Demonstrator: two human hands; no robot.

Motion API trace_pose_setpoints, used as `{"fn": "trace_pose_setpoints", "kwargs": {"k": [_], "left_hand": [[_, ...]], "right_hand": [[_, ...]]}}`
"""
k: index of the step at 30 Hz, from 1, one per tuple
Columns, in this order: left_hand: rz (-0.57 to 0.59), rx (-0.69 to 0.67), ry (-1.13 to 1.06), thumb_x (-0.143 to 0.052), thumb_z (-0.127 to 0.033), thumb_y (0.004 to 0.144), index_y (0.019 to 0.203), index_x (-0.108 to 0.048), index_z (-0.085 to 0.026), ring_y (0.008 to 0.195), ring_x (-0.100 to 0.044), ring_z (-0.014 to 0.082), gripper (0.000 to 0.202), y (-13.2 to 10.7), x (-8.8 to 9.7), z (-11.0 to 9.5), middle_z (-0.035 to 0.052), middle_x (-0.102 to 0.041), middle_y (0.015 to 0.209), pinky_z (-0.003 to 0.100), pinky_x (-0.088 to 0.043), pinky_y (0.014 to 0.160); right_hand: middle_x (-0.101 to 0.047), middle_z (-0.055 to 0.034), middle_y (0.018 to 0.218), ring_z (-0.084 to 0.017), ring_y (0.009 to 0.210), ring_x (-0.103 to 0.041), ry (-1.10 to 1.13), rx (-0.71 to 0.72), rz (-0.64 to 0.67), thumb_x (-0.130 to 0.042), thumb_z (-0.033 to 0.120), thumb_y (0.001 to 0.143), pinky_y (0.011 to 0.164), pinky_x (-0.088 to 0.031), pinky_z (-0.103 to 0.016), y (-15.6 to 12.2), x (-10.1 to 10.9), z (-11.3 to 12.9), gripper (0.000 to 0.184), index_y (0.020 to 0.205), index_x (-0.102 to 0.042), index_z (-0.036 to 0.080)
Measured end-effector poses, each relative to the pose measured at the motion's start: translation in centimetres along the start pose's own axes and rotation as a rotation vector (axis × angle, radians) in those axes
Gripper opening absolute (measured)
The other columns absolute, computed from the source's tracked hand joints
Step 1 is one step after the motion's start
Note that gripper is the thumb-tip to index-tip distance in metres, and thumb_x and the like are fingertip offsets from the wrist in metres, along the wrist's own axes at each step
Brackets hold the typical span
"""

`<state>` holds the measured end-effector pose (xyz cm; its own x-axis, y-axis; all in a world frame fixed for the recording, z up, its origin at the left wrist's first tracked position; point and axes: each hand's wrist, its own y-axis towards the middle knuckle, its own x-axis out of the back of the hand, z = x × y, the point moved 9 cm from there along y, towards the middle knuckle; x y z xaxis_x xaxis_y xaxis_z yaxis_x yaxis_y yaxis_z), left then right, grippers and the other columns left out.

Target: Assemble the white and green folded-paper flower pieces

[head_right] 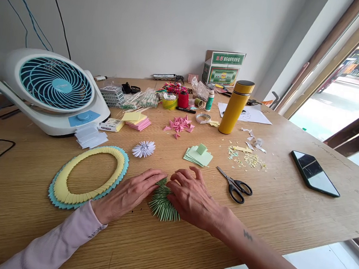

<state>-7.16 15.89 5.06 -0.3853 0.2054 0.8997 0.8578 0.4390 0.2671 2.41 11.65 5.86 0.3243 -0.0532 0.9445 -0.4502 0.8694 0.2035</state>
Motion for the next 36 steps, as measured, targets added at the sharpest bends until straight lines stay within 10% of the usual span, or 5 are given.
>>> {"fn": "trace_pose_setpoints", "kwargs": {"k": [8, 18, 36], "left_hand": [[0.053, 0.136, -0.083, -0.057, -0.047, 0.092, 0.154, -0.026, -0.018, 0.143, -0.039, 0.0273, 0.074, -2.1, -2.0, 0.2, 0.017, -0.04, 0.155, 0.044, -0.041, 0.114], [0.065, 0.136, -0.085, -0.049, -0.043, 0.097, 0.158, -0.007, -0.028, 0.147, -0.031, 0.0257, 0.076, -2.7, -2.6, -0.3, 0.0144, -0.03, 0.16, 0.045, -0.037, 0.117], [-0.052, 0.224, 0.105, -0.039, -0.039, 0.1, 0.151, 0.03, -0.022, 0.146, -0.029, 0.0283, 0.087, -3.2, -5.1, -1.1, 0.0245, -0.026, 0.16, 0.047, -0.044, 0.111]], "right_hand": [[-0.068, -0.0097, 0.107, -0.024, 0.102, -0.059, 0.043, -0.059, 0.023, -0.05, 0.021, 0.101, 0.094, -0.038, -0.044, 0.5, -1.2, -0.4, 0.016, 0.103, -0.065, 0.019], [-0.038, -0.0214, 0.151, -0.03, 0.134, -0.049, 0.153, -0.086, -0.008, -0.046, 0.024, 0.102, 0.106, -0.047, -0.05, -2.2, -0.2, -1.1, 0.036, 0.137, -0.05, 0.019], [-0.036, -0.0191, 0.157, -0.034, 0.147, -0.026, -0.11, -0.088, 0.088, -0.038, 0.033, 0.104, 0.115, -0.015, -0.065, -2.3, -1.7, 0.4, 0.035, 0.123, -0.062, 0.016]]}}
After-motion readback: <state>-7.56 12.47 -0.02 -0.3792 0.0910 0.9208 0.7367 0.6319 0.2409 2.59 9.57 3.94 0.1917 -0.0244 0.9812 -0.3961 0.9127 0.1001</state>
